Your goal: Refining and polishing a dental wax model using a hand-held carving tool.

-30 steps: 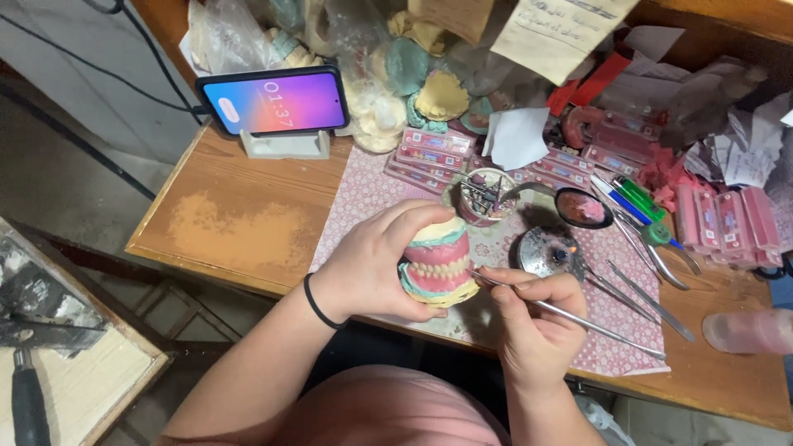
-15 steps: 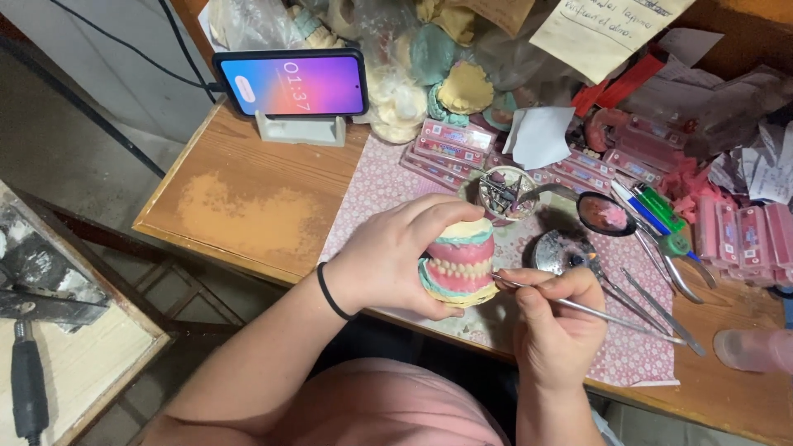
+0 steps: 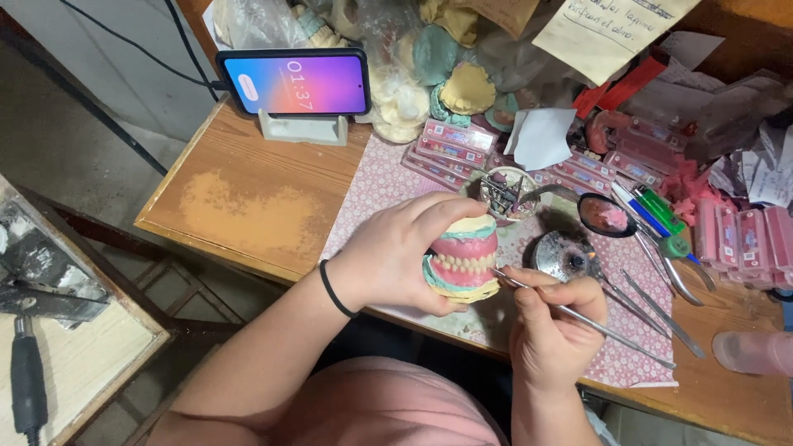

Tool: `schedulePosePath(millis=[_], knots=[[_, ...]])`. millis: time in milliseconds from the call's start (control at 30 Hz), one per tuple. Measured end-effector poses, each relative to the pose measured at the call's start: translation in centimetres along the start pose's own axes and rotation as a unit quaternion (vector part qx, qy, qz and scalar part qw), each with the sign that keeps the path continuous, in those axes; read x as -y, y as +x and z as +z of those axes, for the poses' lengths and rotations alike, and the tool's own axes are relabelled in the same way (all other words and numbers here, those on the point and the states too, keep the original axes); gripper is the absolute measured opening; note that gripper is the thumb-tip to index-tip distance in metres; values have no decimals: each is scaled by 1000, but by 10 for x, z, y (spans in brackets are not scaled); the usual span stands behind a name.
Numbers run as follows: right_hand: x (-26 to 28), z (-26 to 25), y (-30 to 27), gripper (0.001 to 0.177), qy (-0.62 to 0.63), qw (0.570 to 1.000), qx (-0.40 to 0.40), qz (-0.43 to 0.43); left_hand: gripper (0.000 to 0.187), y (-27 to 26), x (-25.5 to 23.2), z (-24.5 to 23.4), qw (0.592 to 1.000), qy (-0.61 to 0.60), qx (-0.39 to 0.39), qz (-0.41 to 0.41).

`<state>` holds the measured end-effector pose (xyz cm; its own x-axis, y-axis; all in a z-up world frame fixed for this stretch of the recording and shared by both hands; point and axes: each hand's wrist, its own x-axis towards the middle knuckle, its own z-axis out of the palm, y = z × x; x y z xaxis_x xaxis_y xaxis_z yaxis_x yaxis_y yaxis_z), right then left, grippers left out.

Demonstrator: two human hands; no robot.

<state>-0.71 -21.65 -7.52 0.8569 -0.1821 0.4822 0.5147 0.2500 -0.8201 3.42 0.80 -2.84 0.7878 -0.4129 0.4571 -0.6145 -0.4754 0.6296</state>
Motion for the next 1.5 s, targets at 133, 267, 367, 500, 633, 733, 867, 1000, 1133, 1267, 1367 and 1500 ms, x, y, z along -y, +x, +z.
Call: schedulePosePath(millis=[133, 267, 367, 500, 633, 733, 867, 1000, 1133, 1267, 1367, 1500], knots=[[0, -2, -2, 23, -8, 1000, 3, -3, 102, 1, -1, -1, 1000, 16, 8, -11], [0, -6, -1, 23, -23, 1000, 12, -6, 101, 2, -2, -3, 1000, 12, 18, -9], [1, -9, 1, 23, -15, 1000, 16, 7, 100, 4, -5, -4, 1000, 15, 22, -13], [0, -11, 3, 23, 34, 999, 14, 41, 101, 4, -5, -4, 999, 21, 28, -10], [1, -6, 7, 24, 37, 998, 32, 32, 100, 4, -3, -2, 1000, 4, 20, -7], [-3, -3, 3, 22, 60, 998, -3, -12, 101, 5, -6, -2, 1000, 10, 8, -5], [-1, 1, -2, 24, -29, 998, -16, -47, 100, 8, -13, -6, 999, 28, 32, -31], [-1, -1, -2, 23, -47, 997, -4, -63, 99, 10, -16, -6, 998, 37, 36, -29], [4, -2, -3, 24, -80, 995, -2, -57, 102, 10, -13, 0, 999, 45, 13, -17], [5, -7, -3, 25, -57, 998, 1, -36, 100, 12, -16, -1, 998, 49, 16, -20], [2, -12, -1, 25, -28, 999, 1, -18, 98, 13, -18, -2, 998, 52, 25, -18], [-1, -15, 2, 24, 13, 1000, 2, -4, 95, 15, -19, -2, 998, 58, 25, -10]])
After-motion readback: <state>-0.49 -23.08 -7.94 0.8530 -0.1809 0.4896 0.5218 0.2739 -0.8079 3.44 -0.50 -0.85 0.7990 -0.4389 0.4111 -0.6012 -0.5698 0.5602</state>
